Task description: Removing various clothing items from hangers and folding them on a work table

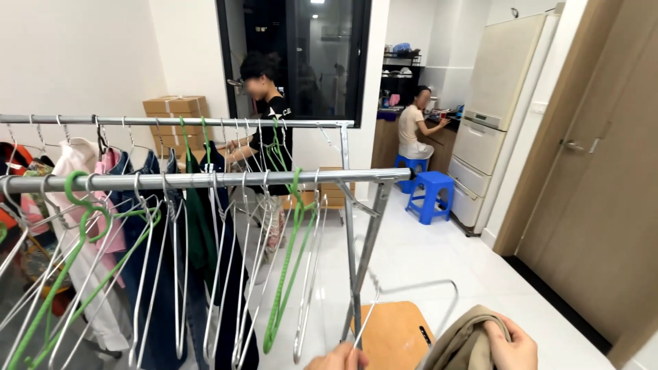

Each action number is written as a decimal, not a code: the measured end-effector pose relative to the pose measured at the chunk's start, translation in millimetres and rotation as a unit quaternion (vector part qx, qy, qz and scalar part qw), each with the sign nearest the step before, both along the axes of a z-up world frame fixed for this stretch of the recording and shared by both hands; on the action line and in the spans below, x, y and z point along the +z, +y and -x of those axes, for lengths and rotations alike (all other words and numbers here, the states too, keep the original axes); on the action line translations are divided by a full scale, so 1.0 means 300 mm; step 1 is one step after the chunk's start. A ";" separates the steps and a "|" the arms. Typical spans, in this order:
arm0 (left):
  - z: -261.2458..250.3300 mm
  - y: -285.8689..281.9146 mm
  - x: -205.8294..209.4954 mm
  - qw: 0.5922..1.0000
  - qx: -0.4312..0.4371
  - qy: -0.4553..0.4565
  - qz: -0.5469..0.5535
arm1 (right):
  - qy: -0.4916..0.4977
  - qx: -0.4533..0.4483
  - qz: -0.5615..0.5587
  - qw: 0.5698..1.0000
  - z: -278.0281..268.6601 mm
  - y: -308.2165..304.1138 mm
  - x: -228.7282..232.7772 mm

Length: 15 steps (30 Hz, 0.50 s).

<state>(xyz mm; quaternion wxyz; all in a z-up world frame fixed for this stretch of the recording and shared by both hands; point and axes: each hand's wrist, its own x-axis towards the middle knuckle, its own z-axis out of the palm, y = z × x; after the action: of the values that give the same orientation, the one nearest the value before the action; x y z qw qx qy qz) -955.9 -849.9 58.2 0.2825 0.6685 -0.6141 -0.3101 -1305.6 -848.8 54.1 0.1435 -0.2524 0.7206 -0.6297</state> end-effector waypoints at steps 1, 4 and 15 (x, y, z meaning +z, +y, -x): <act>-0.035 0.050 0.163 0.995 -0.039 -0.085 -0.039 | -0.009 0.020 -0.009 1.000 -0.035 -0.009 0.029; -0.077 0.138 0.385 0.970 -0.099 -0.200 -0.091 | -0.038 0.059 -0.023 0.997 -0.133 -0.020 0.116; -0.175 0.144 0.695 0.966 0.013 -0.254 -0.047 | -0.024 0.222 0.032 0.974 -0.315 -0.274 0.199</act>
<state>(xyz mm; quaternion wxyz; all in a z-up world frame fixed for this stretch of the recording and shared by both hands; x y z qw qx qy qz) -903.3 -806.9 266.7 0.0893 0.7461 -0.6414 -0.1547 -1211.0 -931.1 113.8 0.2888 -0.3951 0.6227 -0.6106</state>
